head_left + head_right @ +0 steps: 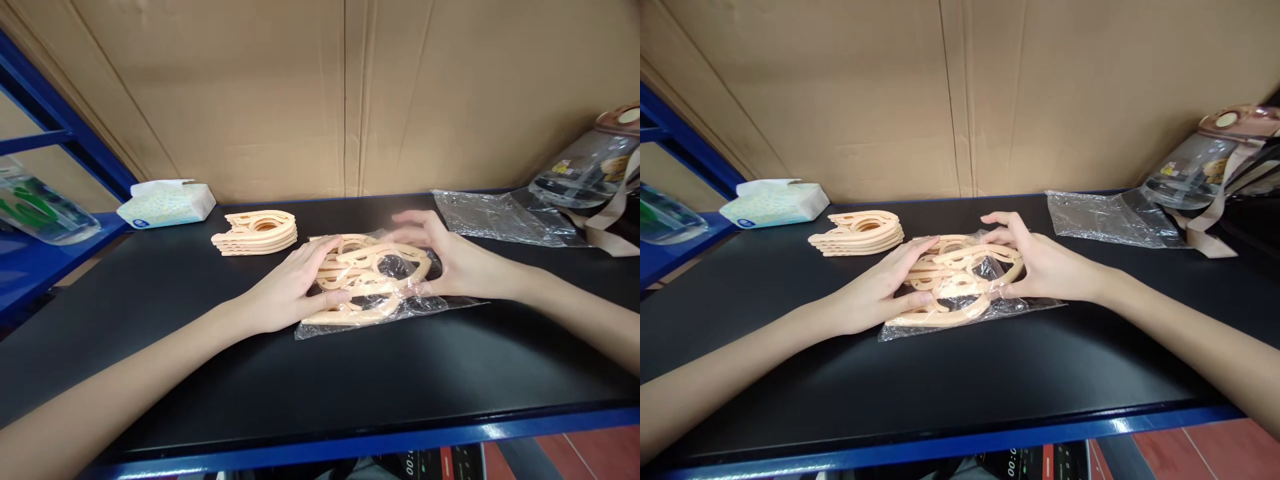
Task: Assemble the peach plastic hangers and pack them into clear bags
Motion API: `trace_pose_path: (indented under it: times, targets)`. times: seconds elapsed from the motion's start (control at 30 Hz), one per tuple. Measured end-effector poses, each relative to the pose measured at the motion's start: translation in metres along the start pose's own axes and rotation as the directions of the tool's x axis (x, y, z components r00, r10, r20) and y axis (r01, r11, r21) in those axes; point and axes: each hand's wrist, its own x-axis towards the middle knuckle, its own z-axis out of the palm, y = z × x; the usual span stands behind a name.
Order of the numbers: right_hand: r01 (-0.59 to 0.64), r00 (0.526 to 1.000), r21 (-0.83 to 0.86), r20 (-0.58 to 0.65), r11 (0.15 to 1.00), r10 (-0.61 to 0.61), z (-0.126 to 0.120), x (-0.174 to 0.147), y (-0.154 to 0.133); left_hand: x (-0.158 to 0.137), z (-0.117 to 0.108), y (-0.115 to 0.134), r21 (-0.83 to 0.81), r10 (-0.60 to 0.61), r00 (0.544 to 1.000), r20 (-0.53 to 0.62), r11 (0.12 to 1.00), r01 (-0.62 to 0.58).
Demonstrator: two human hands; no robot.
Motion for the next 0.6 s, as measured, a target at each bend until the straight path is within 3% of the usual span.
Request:
trace_pose_path:
  times: [0.23,0.47,0.6]
  targets:
    - [0.094,0.994,-0.103,-0.039,0.990,-0.099,0.0068,0.0001,0.0036,0.0010,-0.0006,-0.0019,0.013,-0.002,1.000,0.026,1.000,0.002]
    - [0.136,0.991,-0.079,0.020,0.988,-0.134,0.0081,0.0011,0.0022,0.0010,0.0003,-0.0027,0.006,0.006,1.000,0.010,1.000,-0.006]
    - [0.174,0.984,-0.198,0.070,0.965,-0.163,0.0106,0.0014,0.0004,0.0010,0.0000,-0.0016,-0.001,-0.003,1.000,0.012,1.000,0.003]
